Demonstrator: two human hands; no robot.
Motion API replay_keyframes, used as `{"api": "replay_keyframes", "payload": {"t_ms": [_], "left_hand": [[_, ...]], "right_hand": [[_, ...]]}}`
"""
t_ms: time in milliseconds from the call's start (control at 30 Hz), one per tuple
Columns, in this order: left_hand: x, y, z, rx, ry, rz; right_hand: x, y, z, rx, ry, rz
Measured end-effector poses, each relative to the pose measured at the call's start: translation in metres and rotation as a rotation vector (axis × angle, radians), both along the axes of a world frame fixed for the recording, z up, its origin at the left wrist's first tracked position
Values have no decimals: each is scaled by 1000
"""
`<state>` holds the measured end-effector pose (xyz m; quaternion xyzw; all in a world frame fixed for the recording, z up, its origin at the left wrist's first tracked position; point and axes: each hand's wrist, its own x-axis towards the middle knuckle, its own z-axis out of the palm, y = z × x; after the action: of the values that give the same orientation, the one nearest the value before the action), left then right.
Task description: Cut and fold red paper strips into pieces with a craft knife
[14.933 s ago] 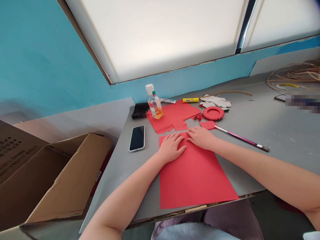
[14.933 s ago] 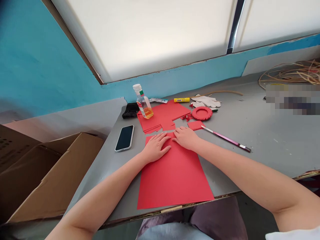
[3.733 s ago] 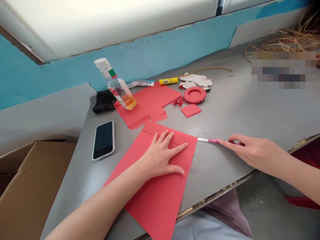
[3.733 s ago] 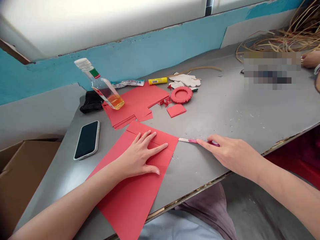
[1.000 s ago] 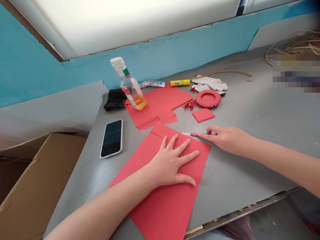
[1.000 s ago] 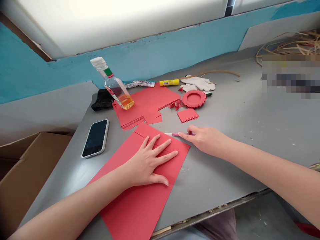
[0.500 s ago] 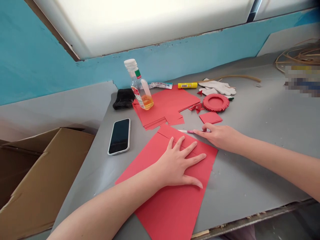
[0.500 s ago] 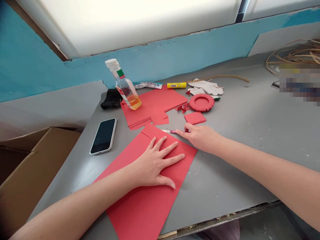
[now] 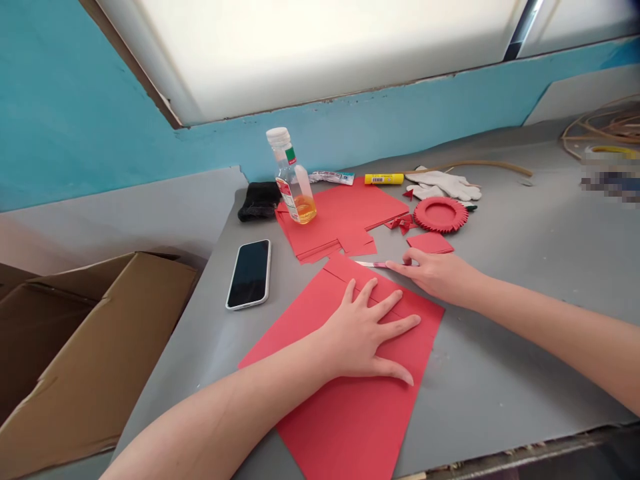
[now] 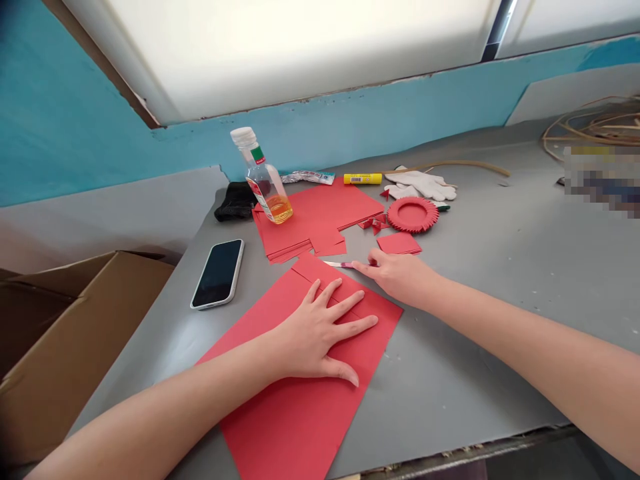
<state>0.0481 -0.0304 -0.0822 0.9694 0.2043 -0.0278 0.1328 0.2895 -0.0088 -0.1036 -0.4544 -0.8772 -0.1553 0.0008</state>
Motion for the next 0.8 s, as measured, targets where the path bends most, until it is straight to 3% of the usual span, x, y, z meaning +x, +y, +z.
{"api": "replay_keyframes", "payload": {"t_ms": [233, 800], "left_hand": [[0, 0, 1, -5, -5, -2], [0, -2, 3, 41, -14, 8]], "right_hand": [[2, 2, 2, 8, -7, 12], [-27, 18, 5, -6, -50, -3]]}}
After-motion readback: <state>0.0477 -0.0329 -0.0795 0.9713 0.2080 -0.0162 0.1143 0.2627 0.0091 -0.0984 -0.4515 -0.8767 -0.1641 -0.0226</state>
